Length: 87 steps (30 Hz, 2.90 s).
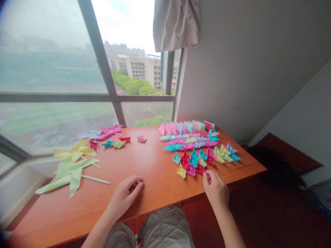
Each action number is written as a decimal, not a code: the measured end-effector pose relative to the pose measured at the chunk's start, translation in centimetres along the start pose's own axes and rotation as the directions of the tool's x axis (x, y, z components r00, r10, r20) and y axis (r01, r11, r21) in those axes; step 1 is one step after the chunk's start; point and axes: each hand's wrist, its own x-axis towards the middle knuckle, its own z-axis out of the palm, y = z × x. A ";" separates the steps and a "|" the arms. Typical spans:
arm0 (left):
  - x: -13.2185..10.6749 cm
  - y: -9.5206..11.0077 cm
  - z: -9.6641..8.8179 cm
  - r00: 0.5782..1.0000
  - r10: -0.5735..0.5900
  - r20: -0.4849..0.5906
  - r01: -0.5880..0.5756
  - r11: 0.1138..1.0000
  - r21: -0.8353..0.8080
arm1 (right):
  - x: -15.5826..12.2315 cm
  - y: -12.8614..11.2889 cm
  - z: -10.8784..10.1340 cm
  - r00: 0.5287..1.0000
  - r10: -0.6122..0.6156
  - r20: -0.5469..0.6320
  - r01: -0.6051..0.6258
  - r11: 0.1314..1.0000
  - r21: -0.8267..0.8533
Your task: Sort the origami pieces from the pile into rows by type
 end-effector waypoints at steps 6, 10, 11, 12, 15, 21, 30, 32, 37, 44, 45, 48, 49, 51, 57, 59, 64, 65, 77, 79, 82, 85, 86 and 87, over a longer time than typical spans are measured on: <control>0.0 -0.2 0.1 1.000 -0.006 0.017 0.006 1.000 -0.004 | 0.3 -0.5 -1.5 0.999 -0.001 -0.050 0.003 0.999 0.047; 0.0 -0.1 0.1 1.000 -0.016 0.013 0.016 1.000 -0.011 | -0.1 -2.8 -2.3 0.989 -0.090 -0.115 0.106 0.985 0.138; 0.1 0.0 0.0 1.000 -0.021 0.013 0.021 1.000 -0.014 | -0.3 -3.8 -2.3 0.984 -0.137 -0.115 0.157 0.971 0.181; 0.1 0.0 0.0 0.999 -0.029 0.012 0.030 0.999 -0.020 | -0.5 -5.0 -2.2 0.976 -0.188 -0.108 0.209 0.949 0.235; 0.3 0.2 -0.2 0.998 -0.062 -0.004 0.061 0.995 -0.082 | -1.3 -8.9 -1.4 0.943 -0.328 -0.055 0.321 0.856 0.405; 1.7 -0.8 -2.3 0.995 -0.085 -0.052 0.080 0.993 -0.090 | -1.8 -15.0 1.7 0.873 -0.481 0.078 0.375 0.767 0.521; 8.3 -6.0 -9.7 0.938 -0.183 -0.294 0.256 0.938 0.233 | -1.8 -15.8 4.2 0.850 -0.485 0.204 0.300 0.766 0.569; 9.6 -6.8 -10.6 0.927 -0.193 -0.322 0.290 0.912 0.291 | -1.8 -15.6 4.5 0.852 -0.469 0.231 0.256 0.759 0.598; 11.3 -8.1 -10.9 0.913 -0.201 -0.354 0.348 0.838 0.421 | -1.6 -15.4 4.7 0.864 -0.420 0.278 0.158 0.750 0.643; 11.4 -8.6 -10.6 0.928 -0.173 -0.330 0.340 0.755 0.560 | -1.5 -15.6 4.5 0.872 -0.407 0.273 0.146 0.747 0.649; 11.3 -8.5 -10.6 0.934 -0.163 -0.318 0.327 0.750 0.575 | -1.5 -15.6 4.4 0.873 -0.405 0.270 0.144 0.745 0.652; 11.0 -7.9 -10.6 0.956 -0.119 -0.270 0.264 0.750 0.606 | -1.4 -15.6 4.3 0.876 -0.403 0.264 0.142 0.739 0.658; 10.9 -7.7 -10.6 0.962 -0.100 -0.253 0.239 0.755 0.610 | -1.4 -15.6 4.3 0.877 -0.403 0.264 0.141 0.739 0.659; 10.4 -7.1 -10.6 0.973 -0.060 -0.222 0.187 0.771 0.609 | -1.4 -15.6 4.3 0.877 -0.401 0.266 0.138 0.738 0.660; 7.5 -4.5 -9.1 0.994 0.057 -0.097 0.004 0.843 0.537 | -1.5 -15.6 4.4 0.877 -0.395 0.272 0.121 0.732 0.671; 6.2 -3.5 -7.9 0.995 0.085 -0.060 -0.044 0.866 0.498 | -1.5 -15.6 4.4 0.883 -0.383 0.272 0.103 0.722 0.684; 3.2 -1.0 -4.4 0.994 0.104 0.015 -0.100 0.896 0.433 | -1.5 -15.6 4.3 0.905 -0.342 0.252 0.069 0.704 0.707; 2.7 -0.6 -3.8 0.994 0.100 0.031 -0.104 0.900 0.422 | -1.6 -15.6 4.3 0.906 -0.344 0.245 0.073 0.700 0.711; 0.5 -0.4 -1.4 0.997 0.059 0.043 -0.065 0.989 0.130 | -1.3 -15.9 3.8 0.881 -0.432 0.193 0.188 0.694 0.695; 0.2 -1.0 -1.4 0.999 0.030 -0.031 -0.030 1.000 -0.004 | -1.4 -16.0 3.7 0.884 -0.430 0.184 0.195 0.696 0.691; -0.1 -1.6 -1.4 0.991 -0.043 -0.130 0.026 0.991 -0.128 | -1.5 -16.1 3.1 0.908 -0.404 0.115 0.223 0.695 0.683; -0.1 -1.9 -1.5 0.985 -0.076 -0.153 0.060 0.993 -0.105 | -1.5 -15.4 1.7 0.930 -0.367 0.001 0.275 0.698 0.661; -0.1 -1.9 -1.5 0.985 -0.081 -0.150 0.069 0.994 -0.086 | -1.4 -14.8 1.1 0.935 -0.353 -0.036 0.291 0.707 0.645; 0.0 -2.0 -1.5 0.986 -0.084 -0.141 0.075 0.995 -0.069 | -1.2 -14.0 0.3 0.940 -0.333 -0.072 0.303 0.721 0.623</control>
